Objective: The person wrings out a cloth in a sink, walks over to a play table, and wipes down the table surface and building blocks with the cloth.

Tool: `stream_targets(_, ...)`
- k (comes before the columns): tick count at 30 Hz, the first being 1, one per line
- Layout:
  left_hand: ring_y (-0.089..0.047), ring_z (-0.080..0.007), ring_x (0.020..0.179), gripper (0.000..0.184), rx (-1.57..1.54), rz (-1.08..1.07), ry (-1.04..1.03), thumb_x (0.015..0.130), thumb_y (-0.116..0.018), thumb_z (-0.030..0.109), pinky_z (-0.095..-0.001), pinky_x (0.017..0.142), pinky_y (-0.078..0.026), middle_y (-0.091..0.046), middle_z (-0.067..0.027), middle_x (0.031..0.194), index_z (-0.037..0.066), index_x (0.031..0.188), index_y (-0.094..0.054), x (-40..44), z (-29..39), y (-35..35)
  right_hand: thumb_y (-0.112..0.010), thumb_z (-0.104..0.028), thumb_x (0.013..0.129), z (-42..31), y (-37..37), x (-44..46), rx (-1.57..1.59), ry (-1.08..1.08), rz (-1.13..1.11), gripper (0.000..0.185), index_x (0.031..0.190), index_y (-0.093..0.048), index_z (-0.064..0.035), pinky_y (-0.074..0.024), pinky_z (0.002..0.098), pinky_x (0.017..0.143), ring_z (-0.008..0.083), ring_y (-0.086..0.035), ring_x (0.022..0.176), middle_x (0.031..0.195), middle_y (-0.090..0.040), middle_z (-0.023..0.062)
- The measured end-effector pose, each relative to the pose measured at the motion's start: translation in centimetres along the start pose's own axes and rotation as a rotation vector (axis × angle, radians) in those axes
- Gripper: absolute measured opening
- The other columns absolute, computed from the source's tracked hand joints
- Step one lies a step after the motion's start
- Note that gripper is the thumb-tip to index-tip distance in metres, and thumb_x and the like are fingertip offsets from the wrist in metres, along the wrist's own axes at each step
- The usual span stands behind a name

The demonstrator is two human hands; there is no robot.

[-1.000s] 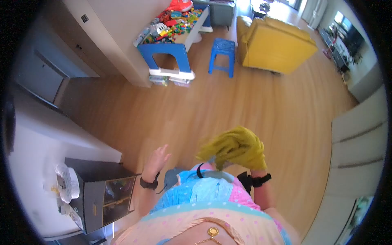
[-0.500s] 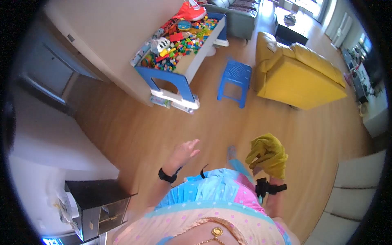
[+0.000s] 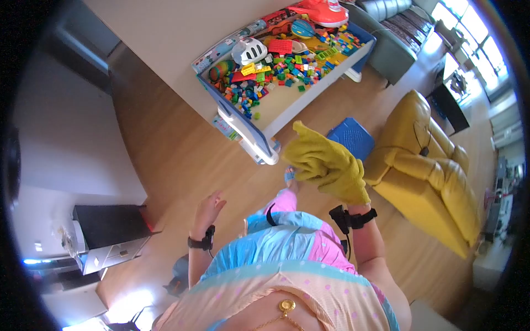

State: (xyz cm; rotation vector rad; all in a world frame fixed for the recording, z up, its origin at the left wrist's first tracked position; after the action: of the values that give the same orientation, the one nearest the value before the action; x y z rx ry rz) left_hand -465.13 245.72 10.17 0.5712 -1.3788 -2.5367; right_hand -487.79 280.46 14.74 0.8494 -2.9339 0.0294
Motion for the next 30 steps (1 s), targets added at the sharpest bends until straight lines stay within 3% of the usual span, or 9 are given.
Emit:
stream_targets(2, -0.062, -0.0365, 0.082, 0.036, 0.044, -0.037, 0.021, 0.085, -0.058, 0.025, -0.0449, 0.069, -0.049, -0.064, -0.0179, 0.094, 0.007, 0.115, -0.053, 6.0, 1.0, -0.2, -0.069, -0.009, 0.076, -2.1, 0.4, 5.6, -0.146, 0.063, -0.078, 0.045, 0.118, -0.053, -0.0046, -0.0484, 0.0320, 0.076, 0.0184, -0.059, 0.091, 0.109, -0.059, 0.0085)
stream_targets(4, -0.062, -0.0363, 0.082, 0.035, 0.016, 0.056, -0.072, 0.085, -0.058, 0.024, -0.0454, 0.068, -0.049, -0.063, -0.0184, 0.096, 0.007, 0.115, -0.053, 11.7, 2.4, -0.7, -0.069, -0.009, 0.076, -3.0, 1.9, 9.6, -0.219, 0.071, -0.113, 0.045, 0.118, -0.053, -0.0048, -0.0482, 0.0322, 0.077, 0.0186, -0.059, 0.092, 0.110, -0.059, 0.0084)
stream_targets(9, -0.062, -0.0351, 0.083, 0.034, -0.138, 0.072, -0.064, 0.086, -0.057, 0.025, -0.0446, 0.069, -0.049, -0.063, -0.0168, 0.095, 0.008, 0.115, -0.053, 21.8, 8.6, 2.4, -0.069, -0.010, 0.076, -2.9, 7.6, 16.3, -0.386, 0.055, -0.059, 0.045, 0.118, -0.053, -0.0054, -0.0477, 0.0327, 0.078, 0.0193, -0.058, 0.093, 0.111, -0.059, 0.0083)
stream_targets(15, -0.061, -0.0345, 0.087, 0.031, -0.133, 0.236, 0.043, 0.086, -0.056, 0.021, -0.0437, 0.071, -0.049, -0.063, -0.0160, 0.095, 0.008, 0.113, -0.052, 25.2, 5.9, 0.2, -0.069, -0.011, 0.077, -1.9, 9.9, 26.0, -0.702, 0.164, -0.168, 0.045, 0.119, -0.053, -0.0061, -0.0471, 0.0332, 0.080, 0.0201, -0.058, 0.095, 0.112, -0.058, 0.0082)
stream_targets(19, -0.060, -0.0346, 0.087, 0.028, -0.179, 0.255, 0.250, 0.086, -0.055, 0.021, -0.0433, 0.071, -0.049, -0.063, -0.0151, 0.096, 0.008, 0.111, -0.052, 25.4, 4.9, -1.9, -0.069, -0.012, 0.077, -0.9, 11.1, 33.1, -0.863, 0.260, -0.296, 0.045, 0.119, -0.053, -0.0066, -0.0467, 0.0336, 0.082, 0.0207, -0.058, 0.096, 0.112, -0.058, 0.0081)
stream_targets(23, -0.061, -0.0339, 0.087, 0.027, -0.203, 0.331, 0.353, 0.087, -0.055, 0.021, -0.0433, 0.071, -0.049, -0.063, -0.0145, 0.096, 0.009, 0.110, -0.053, 28.2, 7.4, -4.2, -0.069, -0.013, 0.077, 1.4, 12.9, 40.4, -0.963, 0.355, -0.436, 0.045, 0.119, -0.053, -0.0070, -0.0463, 0.0339, 0.083, 0.0212, -0.058, 0.097, 0.113, -0.058, 0.0081)
stream_targets(30, -0.060, -0.0332, 0.084, 0.021, -0.209, 0.347, 0.428, 0.087, -0.055, 0.021, -0.0426, 0.070, -0.049, -0.062, -0.0137, 0.092, 0.007, 0.103, -0.055, 40.1, 15.1, -10.3, -0.069, -0.014, 0.077, 7.3, 15.7, 55.2, -1.007, 0.527, -0.719, 0.046, 0.120, -0.053, -0.0078, -0.0456, 0.0346, 0.085, 0.0221, -0.058, 0.099, 0.115, -0.058, 0.0079)
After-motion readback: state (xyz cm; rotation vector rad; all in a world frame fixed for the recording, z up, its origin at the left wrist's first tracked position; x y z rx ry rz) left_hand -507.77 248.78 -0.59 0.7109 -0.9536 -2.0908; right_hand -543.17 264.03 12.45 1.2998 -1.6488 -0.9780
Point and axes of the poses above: each hand's wrist, its own x-axis towards the middle knuckle, its own y-axis out of the back of the hand, z = x × y, the point moved 3 cm from there along x, towards the middle knuckle
